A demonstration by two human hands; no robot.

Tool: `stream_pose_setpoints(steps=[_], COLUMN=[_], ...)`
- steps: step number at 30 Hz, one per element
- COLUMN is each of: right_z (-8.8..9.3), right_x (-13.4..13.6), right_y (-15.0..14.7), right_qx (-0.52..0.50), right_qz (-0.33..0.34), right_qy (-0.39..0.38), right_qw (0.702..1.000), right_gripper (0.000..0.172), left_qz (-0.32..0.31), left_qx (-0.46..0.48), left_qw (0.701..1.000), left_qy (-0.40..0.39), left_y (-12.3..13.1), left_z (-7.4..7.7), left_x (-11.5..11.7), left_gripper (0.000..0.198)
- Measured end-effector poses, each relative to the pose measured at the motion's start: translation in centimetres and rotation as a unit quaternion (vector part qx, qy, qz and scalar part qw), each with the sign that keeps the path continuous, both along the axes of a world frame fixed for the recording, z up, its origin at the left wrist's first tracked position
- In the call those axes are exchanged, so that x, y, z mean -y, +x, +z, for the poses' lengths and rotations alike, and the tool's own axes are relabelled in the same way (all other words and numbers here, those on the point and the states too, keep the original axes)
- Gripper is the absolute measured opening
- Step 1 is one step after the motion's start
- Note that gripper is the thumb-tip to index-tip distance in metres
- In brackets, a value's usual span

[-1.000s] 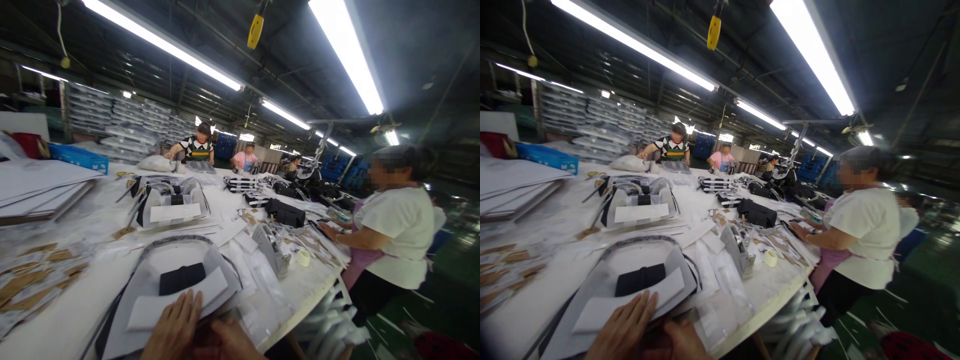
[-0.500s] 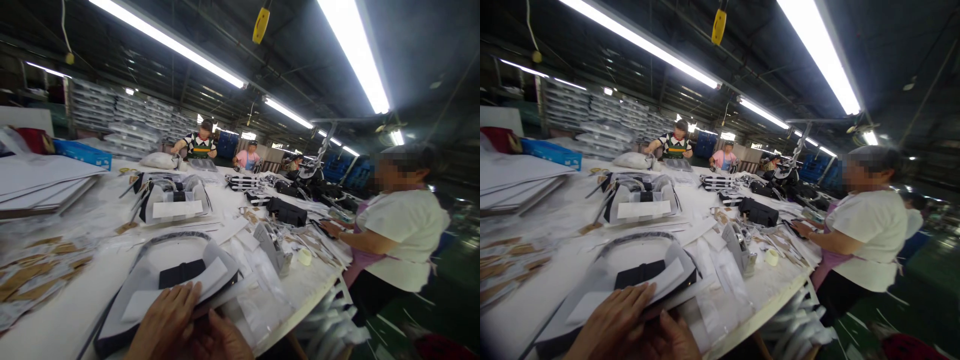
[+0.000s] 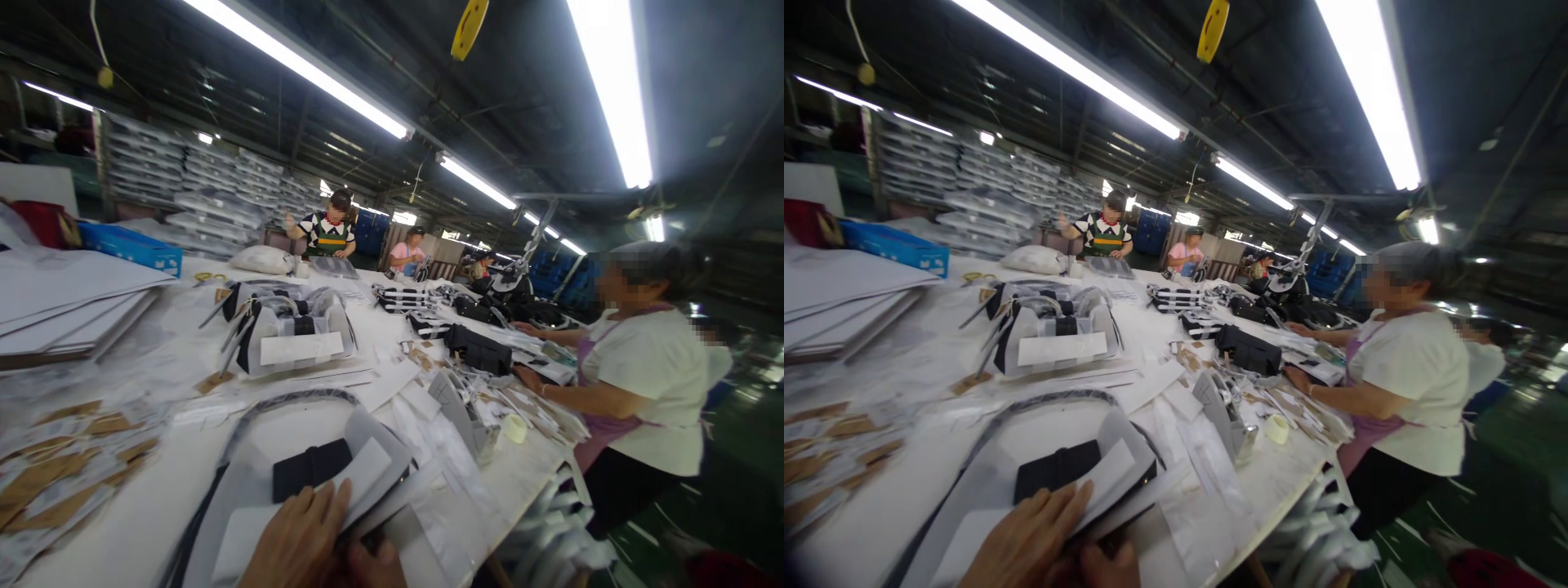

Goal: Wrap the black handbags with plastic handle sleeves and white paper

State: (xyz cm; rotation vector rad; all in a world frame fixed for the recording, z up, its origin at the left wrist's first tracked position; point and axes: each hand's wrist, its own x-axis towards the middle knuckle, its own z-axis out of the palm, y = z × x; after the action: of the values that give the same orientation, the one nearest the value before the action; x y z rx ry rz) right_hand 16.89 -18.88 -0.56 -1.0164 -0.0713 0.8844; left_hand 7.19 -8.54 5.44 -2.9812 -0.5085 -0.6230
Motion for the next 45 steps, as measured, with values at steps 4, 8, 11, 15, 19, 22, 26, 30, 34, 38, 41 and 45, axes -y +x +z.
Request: stream_pose_setpoints(steps=[4, 8, 11, 15, 19, 22, 26, 30, 34, 38, 41, 45], right_z=[0.0, 0.5, 0.3, -0.3, 1.3, 4.1, 7.0, 7.4, 7.5, 8.1, 8.6, 9.1], right_x=[-0.6, -1.1, -1.2, -0.6, 0.3, 0.6, 0.4, 0.3, 0.7, 0.6, 0.5, 1.3], right_y=[0.3, 0.3, 0.1, -0.2, -0.4, -0.7, -0.5, -0.3, -0.5, -0.8, -1.1, -0.9], right_qx=[-0.003, -0.005, -0.030, -0.084, -0.129, -0.146, -0.192, -0.194, -0.202, -0.208, -0.212, -0.210], right_qz=[0.012, -0.019, -0.046, -0.061, -0.028, 0.018, 0.021, 0.014, 0.043, 0.061, 0.072, 0.114], right_qy=[-0.018, -0.016, 0.000, 0.029, 0.026, 0.025, 0.002, -0.037, -0.065, -0.078, -0.083, -0.067], right_qw=[1.000, 1.000, 0.999, 0.994, 0.991, 0.989, 0.981, 0.980, 0.976, 0.973, 0.971, 0.969], right_gripper=[0.080, 0.066, 0.063, 0.057, 0.057, 0.055, 0.031, 0.016, 0.019, 0.025, 0.027, 0.028], left_qz=[0.006, 0.009, 0.011, 0.017, 0.039, 0.043, 0.037, 0.052, 0.066, 0.074, 0.068, 0.059], left_qx=[0.036, 0.088, 0.105, 0.145, 0.195, 0.139, 0.039, -0.026, -0.053, -0.051, -0.040, -0.017], left_qw=[0.995, 0.985, 0.981, 0.976, 0.968, 0.975, 0.982, 0.987, 0.985, 0.984, 0.983, 0.981], left_qy=[0.088, 0.145, 0.162, 0.161, 0.154, 0.169, 0.181, 0.148, 0.148, 0.153, 0.165, 0.185], left_y=[0.8, 1.3, 1.4, 1.9, 2.4, 1.8, 0.6, 0.3, -0.1, -0.7, -1.2, -1.9], left_z=[-2.1, -3.6, -4.2, -5.4, -6.2, -4.9, -2.3, -1.3, -0.6, 0.3, 0.4, 0.4], left_x=[0.8, 1.1, 1.0, 1.0, 1.2, 2.1, 3.9, 5.0, 5.4, 5.1, 4.6, 4.0], left_gripper=[0.067, 0.059, 0.057, 0.053, 0.047, 0.047, 0.050, 0.056, 0.055, 0.053, 0.051, 0.047])
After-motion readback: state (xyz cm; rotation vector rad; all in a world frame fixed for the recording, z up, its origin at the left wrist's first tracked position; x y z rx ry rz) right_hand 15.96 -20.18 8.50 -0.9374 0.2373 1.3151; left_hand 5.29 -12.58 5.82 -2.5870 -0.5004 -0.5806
